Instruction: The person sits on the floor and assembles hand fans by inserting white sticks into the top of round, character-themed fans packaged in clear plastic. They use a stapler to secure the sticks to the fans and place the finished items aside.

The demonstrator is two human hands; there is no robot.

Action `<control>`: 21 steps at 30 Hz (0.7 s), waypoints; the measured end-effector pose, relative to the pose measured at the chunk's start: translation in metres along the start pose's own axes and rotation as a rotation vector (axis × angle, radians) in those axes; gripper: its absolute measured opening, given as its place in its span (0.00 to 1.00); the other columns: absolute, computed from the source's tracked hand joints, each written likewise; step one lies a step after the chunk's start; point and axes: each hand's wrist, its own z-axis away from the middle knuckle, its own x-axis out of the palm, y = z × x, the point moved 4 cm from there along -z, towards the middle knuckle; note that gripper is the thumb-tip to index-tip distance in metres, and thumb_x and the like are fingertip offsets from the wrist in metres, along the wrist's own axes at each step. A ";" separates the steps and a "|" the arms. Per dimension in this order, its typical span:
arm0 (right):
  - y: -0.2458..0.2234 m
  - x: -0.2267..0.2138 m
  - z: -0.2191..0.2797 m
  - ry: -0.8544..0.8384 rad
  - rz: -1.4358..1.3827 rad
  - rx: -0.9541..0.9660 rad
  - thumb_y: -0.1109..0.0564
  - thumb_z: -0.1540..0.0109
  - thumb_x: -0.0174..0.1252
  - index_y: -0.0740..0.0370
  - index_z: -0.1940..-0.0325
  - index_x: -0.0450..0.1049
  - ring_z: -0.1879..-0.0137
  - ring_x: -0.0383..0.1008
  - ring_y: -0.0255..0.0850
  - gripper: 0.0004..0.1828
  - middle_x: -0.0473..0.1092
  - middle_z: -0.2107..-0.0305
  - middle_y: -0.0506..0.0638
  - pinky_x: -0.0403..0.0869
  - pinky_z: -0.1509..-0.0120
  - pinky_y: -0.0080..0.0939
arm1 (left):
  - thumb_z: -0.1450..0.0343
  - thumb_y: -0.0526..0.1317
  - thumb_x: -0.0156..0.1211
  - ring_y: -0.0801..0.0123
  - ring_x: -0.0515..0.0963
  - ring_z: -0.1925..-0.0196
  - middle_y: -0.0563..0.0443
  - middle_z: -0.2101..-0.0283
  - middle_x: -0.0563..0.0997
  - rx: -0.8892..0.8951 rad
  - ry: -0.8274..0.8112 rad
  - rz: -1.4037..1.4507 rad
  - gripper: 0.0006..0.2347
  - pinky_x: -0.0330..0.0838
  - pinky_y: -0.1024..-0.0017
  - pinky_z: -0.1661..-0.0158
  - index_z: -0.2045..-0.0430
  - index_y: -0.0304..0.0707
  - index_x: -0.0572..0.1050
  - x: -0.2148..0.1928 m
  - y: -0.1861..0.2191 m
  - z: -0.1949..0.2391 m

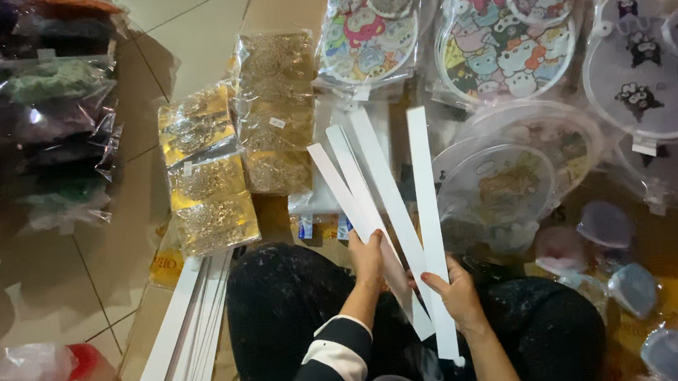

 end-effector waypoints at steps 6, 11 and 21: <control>0.049 -0.022 -0.048 0.070 0.461 -0.197 0.65 0.45 0.67 0.64 0.34 0.70 0.37 0.73 0.61 0.33 0.75 0.49 0.69 0.73 0.35 0.60 | 0.34 0.39 0.68 0.47 0.80 0.47 0.30 0.54 0.81 0.025 -0.006 0.095 0.18 0.73 0.54 0.50 0.53 0.31 0.74 -0.001 0.000 0.007; 0.032 -0.001 -0.051 -0.059 0.563 -0.179 0.60 0.44 0.67 0.56 0.36 0.73 0.37 0.74 0.57 0.31 0.77 0.49 0.61 0.72 0.34 0.57 | 0.38 0.48 0.78 0.63 0.74 0.58 0.47 0.61 0.77 -0.017 -0.024 0.312 0.24 0.71 0.67 0.58 0.56 0.36 0.72 -0.006 0.007 0.001; 0.031 0.006 -0.037 0.045 0.457 -0.203 0.56 0.37 0.65 0.63 0.34 0.72 0.35 0.70 0.65 0.27 0.72 0.42 0.66 0.73 0.34 0.57 | 0.40 0.44 0.81 0.74 0.75 0.70 0.53 0.71 0.80 -0.052 -0.057 0.253 0.18 0.70 0.77 0.69 0.64 0.41 0.78 -0.009 0.014 0.008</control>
